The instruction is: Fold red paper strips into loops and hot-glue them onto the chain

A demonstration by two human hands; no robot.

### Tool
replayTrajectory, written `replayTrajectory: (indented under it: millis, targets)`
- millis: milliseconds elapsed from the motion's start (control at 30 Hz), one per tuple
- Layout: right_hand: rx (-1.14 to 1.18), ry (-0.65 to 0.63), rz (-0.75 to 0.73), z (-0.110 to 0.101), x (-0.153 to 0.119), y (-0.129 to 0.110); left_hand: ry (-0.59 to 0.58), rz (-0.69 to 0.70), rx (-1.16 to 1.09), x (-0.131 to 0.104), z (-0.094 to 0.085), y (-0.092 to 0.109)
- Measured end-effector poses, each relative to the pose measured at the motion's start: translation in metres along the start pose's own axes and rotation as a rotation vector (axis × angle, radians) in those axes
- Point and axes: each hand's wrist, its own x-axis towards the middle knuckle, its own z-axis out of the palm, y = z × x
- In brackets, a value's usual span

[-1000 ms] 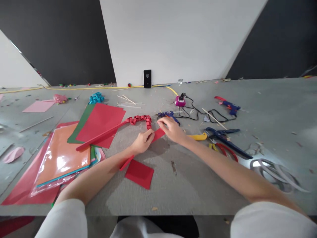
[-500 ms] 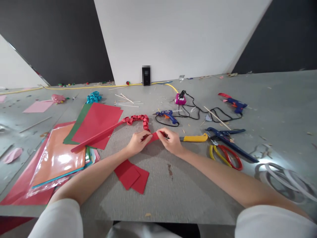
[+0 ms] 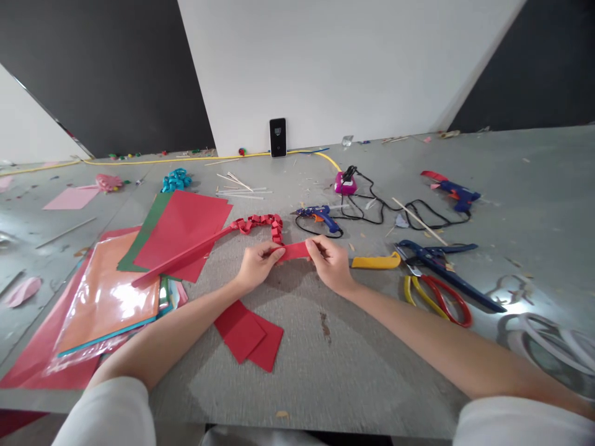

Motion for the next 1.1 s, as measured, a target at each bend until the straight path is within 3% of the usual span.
replayTrajectory:
  millis: [333, 500, 600, 700, 967, 1100]
  targets:
    - [-0.030, -0.031, 0.009, 0.000, 0.003, 0.002, 0.045, -0.022, -0.061, 0.001, 0.001, -0.001]
    - [-0.199, 0.051, -0.241, 0.001, 0.008, -0.001, 0.051, -0.009, -0.009, 0.001, 0.001, -0.003]
    - [-0.331, 0.007, -0.324, 0.002, 0.007, -0.002, 0.021, 0.022, 0.044, 0.000, 0.001, -0.003]
    - [-0.396, -0.049, -0.326, 0.002, 0.004, -0.003, -0.009, 0.071, 0.120, -0.001, 0.001, -0.002]
    - [-0.369, -0.013, -0.321, 0.001, 0.004, -0.008, -0.032, 0.133, 0.228, -0.003, 0.001, 0.000]
    - [-0.369, -0.077, -0.344, 0.001, 0.004, -0.008, -0.095, 0.213, 0.310, -0.006, 0.001, -0.003]
